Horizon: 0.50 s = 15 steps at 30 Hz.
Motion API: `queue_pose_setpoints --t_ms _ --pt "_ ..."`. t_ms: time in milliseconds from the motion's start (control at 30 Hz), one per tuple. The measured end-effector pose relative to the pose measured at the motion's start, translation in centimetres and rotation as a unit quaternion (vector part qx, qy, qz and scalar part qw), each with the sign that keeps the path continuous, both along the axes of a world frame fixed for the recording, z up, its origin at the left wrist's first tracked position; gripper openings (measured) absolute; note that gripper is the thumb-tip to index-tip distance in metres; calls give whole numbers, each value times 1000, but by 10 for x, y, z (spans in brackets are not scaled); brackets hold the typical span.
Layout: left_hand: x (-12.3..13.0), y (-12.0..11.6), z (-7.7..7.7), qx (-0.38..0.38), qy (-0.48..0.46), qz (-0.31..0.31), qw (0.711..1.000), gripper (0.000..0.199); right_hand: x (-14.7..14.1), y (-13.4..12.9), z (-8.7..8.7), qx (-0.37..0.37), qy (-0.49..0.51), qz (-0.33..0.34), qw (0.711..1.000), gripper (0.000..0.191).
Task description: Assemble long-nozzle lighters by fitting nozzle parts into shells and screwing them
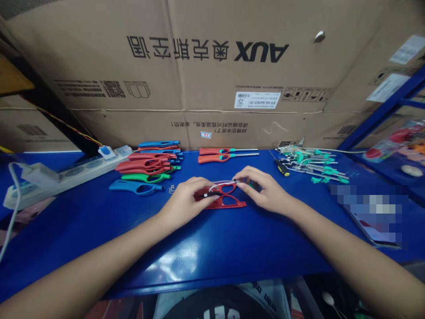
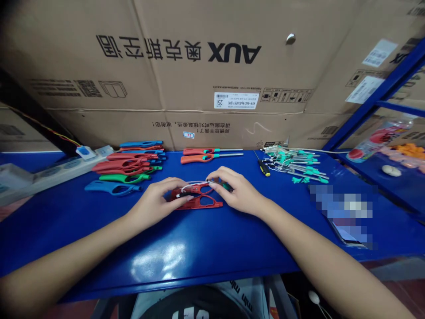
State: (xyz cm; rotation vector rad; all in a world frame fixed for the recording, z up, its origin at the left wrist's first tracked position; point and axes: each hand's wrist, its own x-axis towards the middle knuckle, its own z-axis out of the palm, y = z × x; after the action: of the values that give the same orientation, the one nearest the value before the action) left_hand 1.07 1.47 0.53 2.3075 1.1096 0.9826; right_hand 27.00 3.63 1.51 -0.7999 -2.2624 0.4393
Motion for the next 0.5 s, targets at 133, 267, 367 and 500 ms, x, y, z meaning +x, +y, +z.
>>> queue_pose_setpoints --t_ms 133,267,367,500 --pt "0 -3 0 27 0 -6 1000 8 3 0 0 -1 -17 0 1000 15" --pt "-1 -4 -1 64 -10 20 998 17 14 6 2 19 -46 -28 998 16" --pt "-2 -4 -1 95 -9 25 995 23 20 10 3 36 -69 -26 997 15" --pt "-3 -4 -2 105 24 25 994 29 20 11 1 40 -86 -24 995 19"
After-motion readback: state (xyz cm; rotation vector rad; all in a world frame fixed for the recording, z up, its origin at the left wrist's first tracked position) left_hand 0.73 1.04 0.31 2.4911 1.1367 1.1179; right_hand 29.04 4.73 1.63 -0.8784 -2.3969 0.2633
